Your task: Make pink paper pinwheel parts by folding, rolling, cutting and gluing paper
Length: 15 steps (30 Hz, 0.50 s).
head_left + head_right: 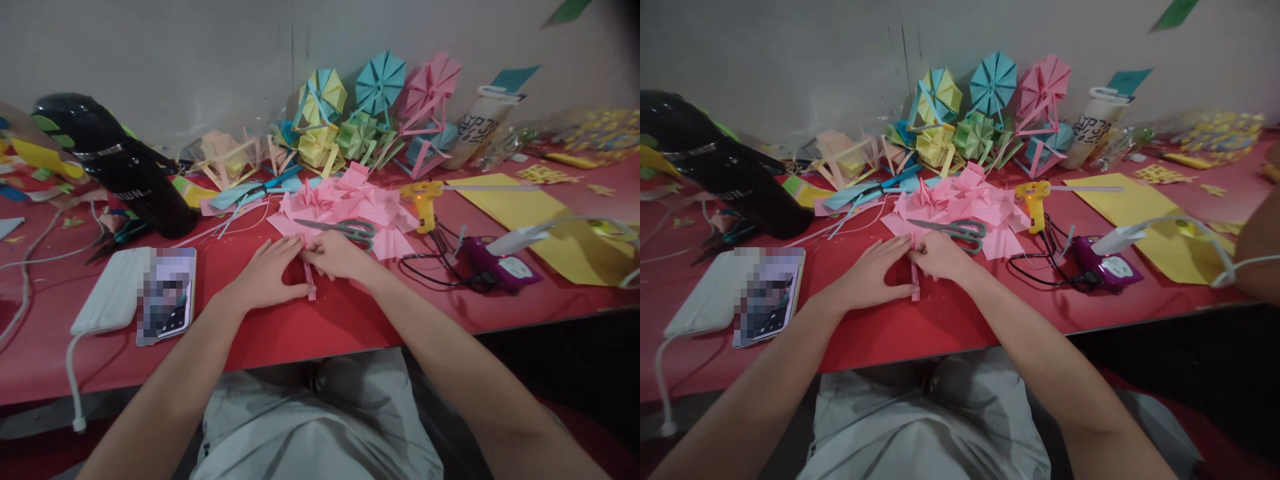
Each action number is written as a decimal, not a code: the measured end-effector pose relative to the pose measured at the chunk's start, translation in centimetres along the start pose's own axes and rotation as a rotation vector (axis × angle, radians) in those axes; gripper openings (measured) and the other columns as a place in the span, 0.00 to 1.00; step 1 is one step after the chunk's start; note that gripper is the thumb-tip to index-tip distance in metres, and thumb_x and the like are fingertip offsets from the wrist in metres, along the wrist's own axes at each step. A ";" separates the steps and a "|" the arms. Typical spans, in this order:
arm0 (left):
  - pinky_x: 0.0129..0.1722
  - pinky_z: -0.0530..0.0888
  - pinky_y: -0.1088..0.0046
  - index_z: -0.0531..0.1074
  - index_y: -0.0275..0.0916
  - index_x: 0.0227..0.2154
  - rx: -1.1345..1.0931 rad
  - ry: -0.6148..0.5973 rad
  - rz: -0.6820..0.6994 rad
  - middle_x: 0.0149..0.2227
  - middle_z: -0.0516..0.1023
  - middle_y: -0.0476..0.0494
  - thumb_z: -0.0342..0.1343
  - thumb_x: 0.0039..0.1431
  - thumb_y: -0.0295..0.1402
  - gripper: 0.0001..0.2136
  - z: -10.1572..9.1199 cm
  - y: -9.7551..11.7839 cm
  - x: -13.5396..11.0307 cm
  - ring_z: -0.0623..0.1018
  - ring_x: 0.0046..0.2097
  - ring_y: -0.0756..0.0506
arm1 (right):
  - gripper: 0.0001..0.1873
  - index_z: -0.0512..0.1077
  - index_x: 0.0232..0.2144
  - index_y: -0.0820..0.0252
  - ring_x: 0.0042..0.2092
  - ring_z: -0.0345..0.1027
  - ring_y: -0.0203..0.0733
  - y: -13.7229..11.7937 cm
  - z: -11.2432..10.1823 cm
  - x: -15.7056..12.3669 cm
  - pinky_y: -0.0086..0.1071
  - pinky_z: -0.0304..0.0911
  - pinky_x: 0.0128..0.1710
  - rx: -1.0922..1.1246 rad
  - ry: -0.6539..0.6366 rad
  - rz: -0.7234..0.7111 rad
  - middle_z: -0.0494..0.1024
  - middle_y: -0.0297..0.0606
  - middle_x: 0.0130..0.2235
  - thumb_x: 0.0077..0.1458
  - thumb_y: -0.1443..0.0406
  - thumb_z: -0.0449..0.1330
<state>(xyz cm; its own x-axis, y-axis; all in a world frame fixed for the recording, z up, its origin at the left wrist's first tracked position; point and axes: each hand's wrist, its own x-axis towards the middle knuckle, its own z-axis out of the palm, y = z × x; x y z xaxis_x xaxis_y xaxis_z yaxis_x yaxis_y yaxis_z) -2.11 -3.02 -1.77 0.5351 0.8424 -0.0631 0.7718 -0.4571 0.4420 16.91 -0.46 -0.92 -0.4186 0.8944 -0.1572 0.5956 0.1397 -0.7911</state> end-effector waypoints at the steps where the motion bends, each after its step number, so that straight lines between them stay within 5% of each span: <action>1: 0.70 0.46 0.47 0.53 0.39 0.70 0.004 -0.003 -0.003 0.72 0.49 0.34 0.59 0.52 0.58 0.47 0.0 0.0 0.0 0.50 0.72 0.32 | 0.18 0.66 0.18 0.60 0.14 0.62 0.31 -0.1 0.1 -0.1 0.25 0.55 0.17 -0.018 0.015 0.000 0.71 0.32 0.15 0.59 0.66 0.59; 8: 0.70 0.45 0.48 0.54 0.37 0.69 0.015 -0.013 -0.014 0.72 0.49 0.34 0.56 0.52 0.61 0.48 -0.1 0.1 0.0 0.50 0.73 0.33 | 0.14 0.66 0.22 0.59 0.18 0.63 0.32 0.1 -0.4 -0.8 0.27 0.55 0.21 -0.087 0.134 -0.028 0.71 0.32 0.17 0.58 0.65 0.62; 15: 0.70 0.43 0.49 0.52 0.40 0.70 0.020 -0.018 -0.005 0.73 0.47 0.36 0.54 0.53 0.62 0.48 -0.2 0.0 -0.1 0.49 0.73 0.33 | 0.17 0.69 0.22 0.58 0.24 0.63 0.37 3.1 -7.3 -4.2 0.32 0.56 0.27 -0.285 0.437 0.133 0.72 0.36 0.21 0.57 0.55 0.62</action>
<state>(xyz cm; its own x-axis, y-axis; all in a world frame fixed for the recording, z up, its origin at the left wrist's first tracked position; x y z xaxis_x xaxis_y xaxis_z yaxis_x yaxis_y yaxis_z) -2.21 -3.01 -1.65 0.5371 0.8396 -0.0810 0.7811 -0.4588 0.4235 25.49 -0.67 1.56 -0.0388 0.9972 0.0634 0.8120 0.0684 -0.5797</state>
